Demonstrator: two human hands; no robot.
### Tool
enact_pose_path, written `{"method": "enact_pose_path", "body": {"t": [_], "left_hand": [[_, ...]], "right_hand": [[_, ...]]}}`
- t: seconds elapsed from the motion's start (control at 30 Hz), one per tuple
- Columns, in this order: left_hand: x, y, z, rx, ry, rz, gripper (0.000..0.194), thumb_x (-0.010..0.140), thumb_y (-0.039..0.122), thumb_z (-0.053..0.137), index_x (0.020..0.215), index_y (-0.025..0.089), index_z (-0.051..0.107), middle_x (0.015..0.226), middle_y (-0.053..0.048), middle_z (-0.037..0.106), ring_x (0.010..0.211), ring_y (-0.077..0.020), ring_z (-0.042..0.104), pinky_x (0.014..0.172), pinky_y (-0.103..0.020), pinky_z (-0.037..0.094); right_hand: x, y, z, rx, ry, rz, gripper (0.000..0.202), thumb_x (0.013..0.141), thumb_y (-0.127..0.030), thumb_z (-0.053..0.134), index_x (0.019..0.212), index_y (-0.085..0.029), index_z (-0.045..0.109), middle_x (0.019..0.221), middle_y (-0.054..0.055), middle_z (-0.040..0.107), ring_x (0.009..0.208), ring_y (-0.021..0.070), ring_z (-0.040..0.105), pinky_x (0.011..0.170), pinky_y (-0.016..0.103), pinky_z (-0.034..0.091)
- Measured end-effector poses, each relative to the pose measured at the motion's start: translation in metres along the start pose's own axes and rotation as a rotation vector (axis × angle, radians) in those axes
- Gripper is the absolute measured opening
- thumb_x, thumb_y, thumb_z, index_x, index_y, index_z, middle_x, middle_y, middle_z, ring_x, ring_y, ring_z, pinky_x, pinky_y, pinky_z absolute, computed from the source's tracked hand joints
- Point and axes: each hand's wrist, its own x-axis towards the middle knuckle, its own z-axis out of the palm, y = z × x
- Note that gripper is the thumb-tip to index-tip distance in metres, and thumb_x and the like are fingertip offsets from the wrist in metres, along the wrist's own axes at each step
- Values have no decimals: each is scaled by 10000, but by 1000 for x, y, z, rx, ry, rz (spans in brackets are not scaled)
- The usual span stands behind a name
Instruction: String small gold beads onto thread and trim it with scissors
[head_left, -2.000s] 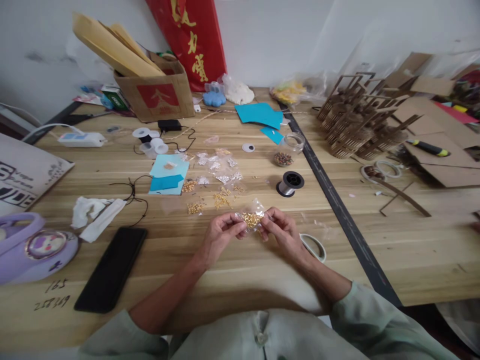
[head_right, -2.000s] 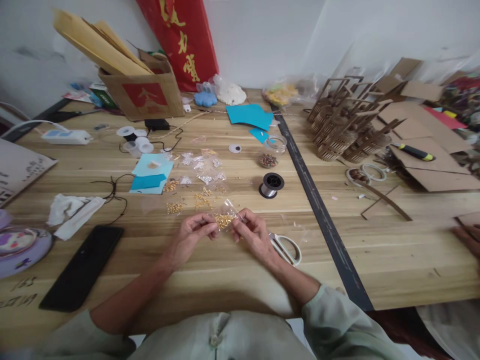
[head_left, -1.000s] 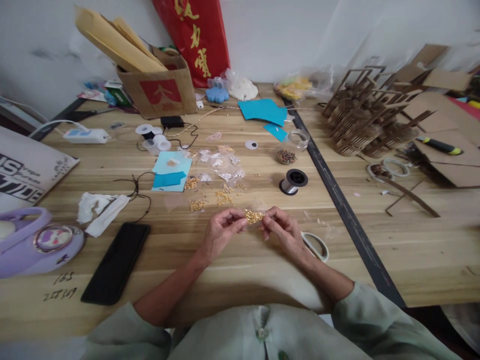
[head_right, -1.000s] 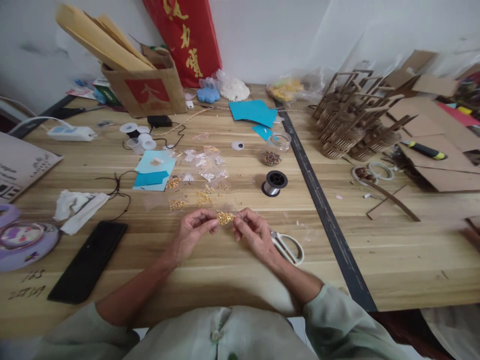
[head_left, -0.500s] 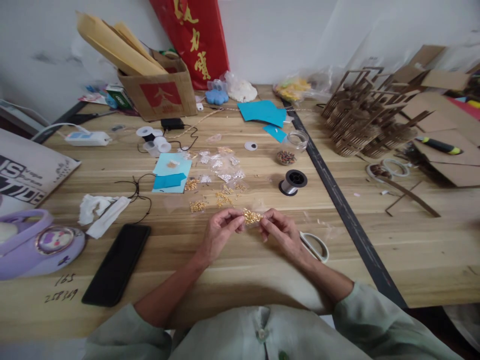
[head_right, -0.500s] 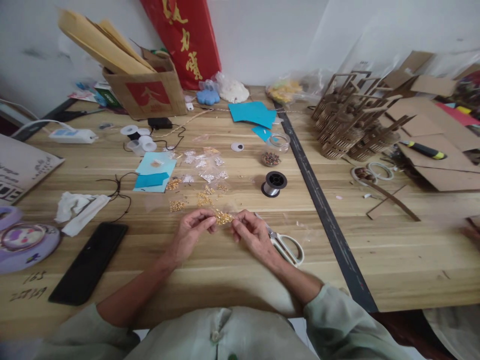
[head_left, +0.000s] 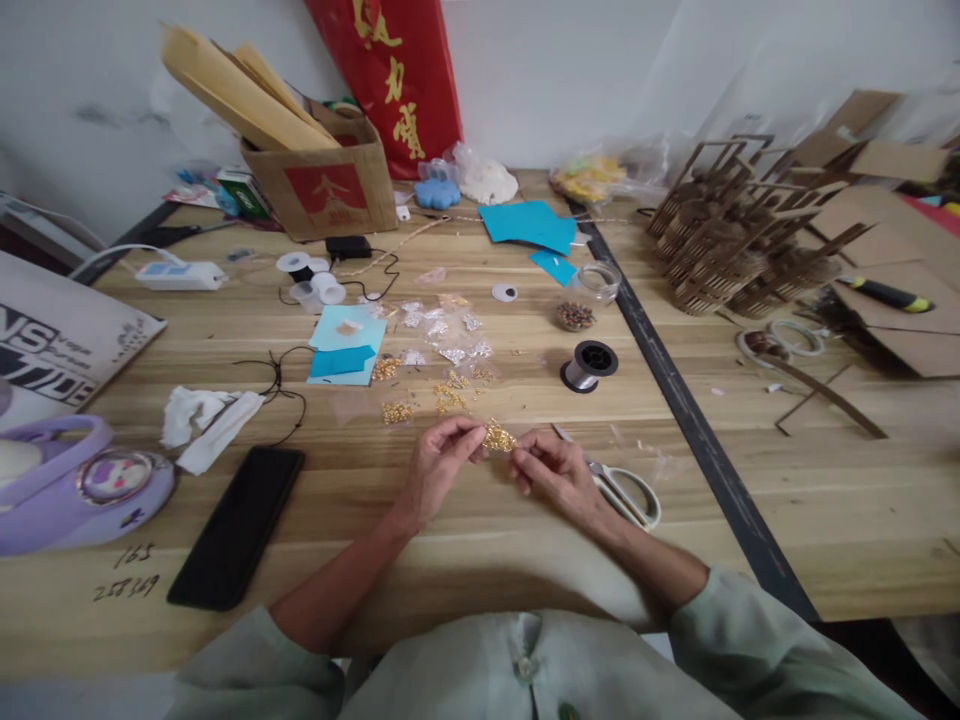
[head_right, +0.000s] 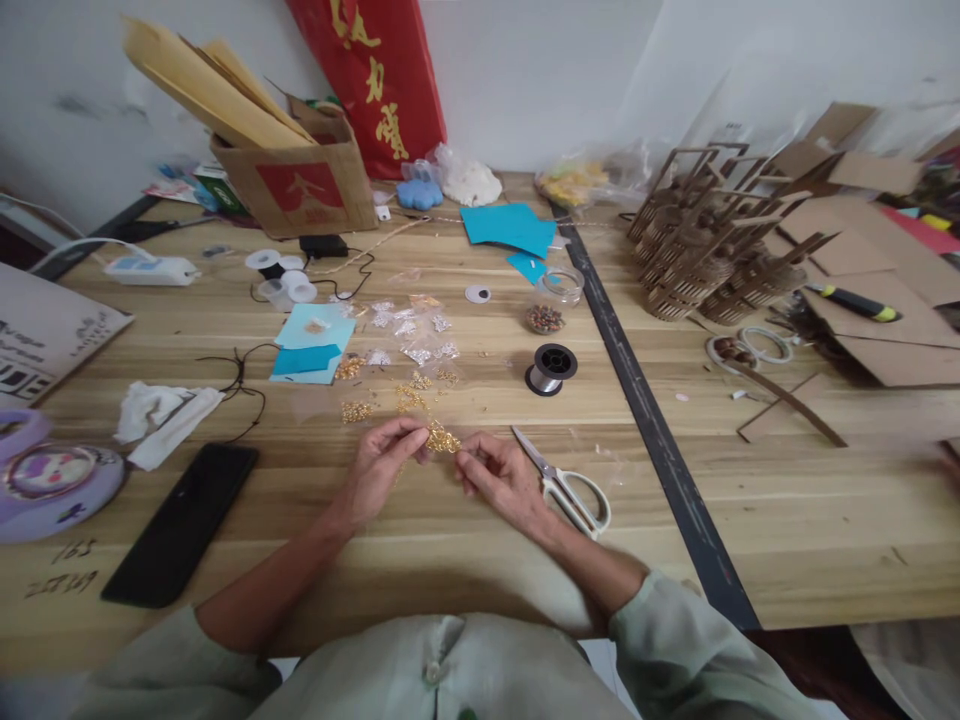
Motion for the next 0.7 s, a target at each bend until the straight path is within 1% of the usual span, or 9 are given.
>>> {"method": "enact_pose_path", "body": {"t": [0.17, 0.33, 0.5, 0.57, 0.63, 0.7], "left_hand": [[0, 1, 1, -25, 9, -35, 236, 757, 373, 700, 821, 146, 695, 708, -12, 648, 619, -117, 586, 624, -238, 487], [-1, 4, 4, -47, 0, -58, 246, 717, 370, 726, 806, 143, 690, 679, -6, 641, 602, -116, 569, 613, -242, 484], [-1, 4, 1, -20, -46, -68, 207, 755, 345, 697, 783, 142, 666, 682, 4, 614, 597, -100, 547, 596, -219, 463], [0, 6, -1, -10, -86, -78, 209, 768, 346, 684, 761, 138, 656, 680, 1, 601, 601, -97, 538, 583, -209, 454], [0, 10, -2, -1, -126, -101, 222, 761, 351, 686, 728, 134, 647, 666, -1, 586, 598, -97, 522, 570, -204, 448], [0, 16, -1, 21, -149, -133, 237, 742, 357, 696, 695, 131, 645, 648, -5, 576, 599, -101, 511, 563, -202, 448]], "right_hand": [[-1, -4, 3, 20, -40, 7, 348, 865, -496, 574, 746, -170, 601, 559, -19, 556, 458, 88, 479, 443, 213, 356], [-1, -3, 5, 40, -52, 21, 351, 855, -499, 585, 724, -173, 593, 552, -22, 541, 460, 88, 480, 445, 213, 369], [-1, -4, 6, 72, -124, 44, 359, 842, -502, 598, 723, -164, 578, 554, -23, 533, 462, 83, 479, 433, 205, 360], [-1, -4, 4, 76, -101, 45, 330, 838, -490, 609, 785, -166, 581, 576, -29, 527, 474, 81, 470, 435, 202, 358], [-1, -3, 1, 64, -43, 43, 307, 848, -473, 606, 858, -167, 584, 588, -36, 515, 481, 77, 452, 435, 198, 347], [-1, 0, -2, 40, -15, 39, 295, 869, -460, 586, 875, -165, 590, 570, -41, 500, 473, 72, 427, 426, 194, 323]]}}
